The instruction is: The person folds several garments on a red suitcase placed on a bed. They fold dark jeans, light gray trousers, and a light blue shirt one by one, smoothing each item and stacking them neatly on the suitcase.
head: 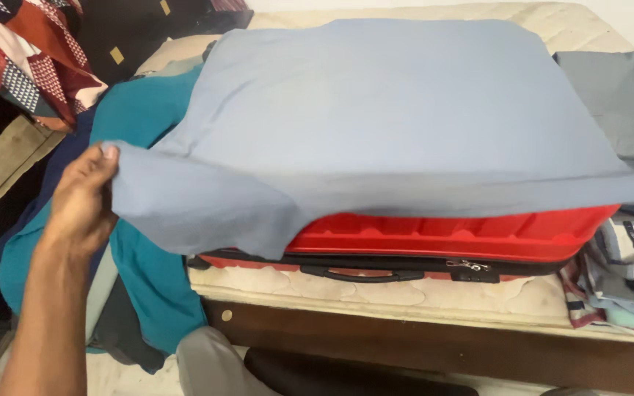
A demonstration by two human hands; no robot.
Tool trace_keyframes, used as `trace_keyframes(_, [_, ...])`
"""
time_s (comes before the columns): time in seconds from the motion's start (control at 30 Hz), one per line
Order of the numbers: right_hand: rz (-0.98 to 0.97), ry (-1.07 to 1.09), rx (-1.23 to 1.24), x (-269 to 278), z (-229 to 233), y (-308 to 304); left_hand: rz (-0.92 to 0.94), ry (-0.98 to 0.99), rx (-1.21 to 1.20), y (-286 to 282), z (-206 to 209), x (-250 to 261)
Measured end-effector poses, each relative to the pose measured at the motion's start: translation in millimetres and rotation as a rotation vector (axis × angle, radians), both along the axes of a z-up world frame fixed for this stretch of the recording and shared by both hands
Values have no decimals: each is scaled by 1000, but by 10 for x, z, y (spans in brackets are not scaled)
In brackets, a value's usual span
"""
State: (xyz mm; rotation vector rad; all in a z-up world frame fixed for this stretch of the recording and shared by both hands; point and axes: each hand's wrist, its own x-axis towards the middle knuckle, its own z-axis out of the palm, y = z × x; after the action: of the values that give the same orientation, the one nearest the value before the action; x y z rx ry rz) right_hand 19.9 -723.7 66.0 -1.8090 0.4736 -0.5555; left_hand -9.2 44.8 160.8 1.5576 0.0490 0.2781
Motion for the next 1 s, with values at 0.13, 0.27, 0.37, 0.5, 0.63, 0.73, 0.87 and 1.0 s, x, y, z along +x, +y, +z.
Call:
trace_keyframes(0.13, [29,-84,-4,315,269,125,-40,-120,-127,13,67,193])
trace_keyframes(0.27, [49,-181,-35,652,640,271,-98,-116,-219,45,201,620])
trace_keyframes(0.37, [46,-246,-80,866,889,345,-125,-31,-382,94,280,1153])
trace_keyframes(0.5, [61,-281,-198,1067,1030,478,-189,-45,-451,131,237,2057])
trace_keyframes(0.63, [122,-169,-424,1026,922,504,-18,104,120,8,68,2340])
trace_keyframes(0.73, [248,-59,-677,951,765,541,120,259,450,-100,22,2170])
trace_keyframes(0.87, [243,-59,-1070,866,714,723,167,376,556,-169,80,2016])
trace_keyframes(1.0, [378,-237,-910,947,871,1503,58,390,674,-118,62,1895])
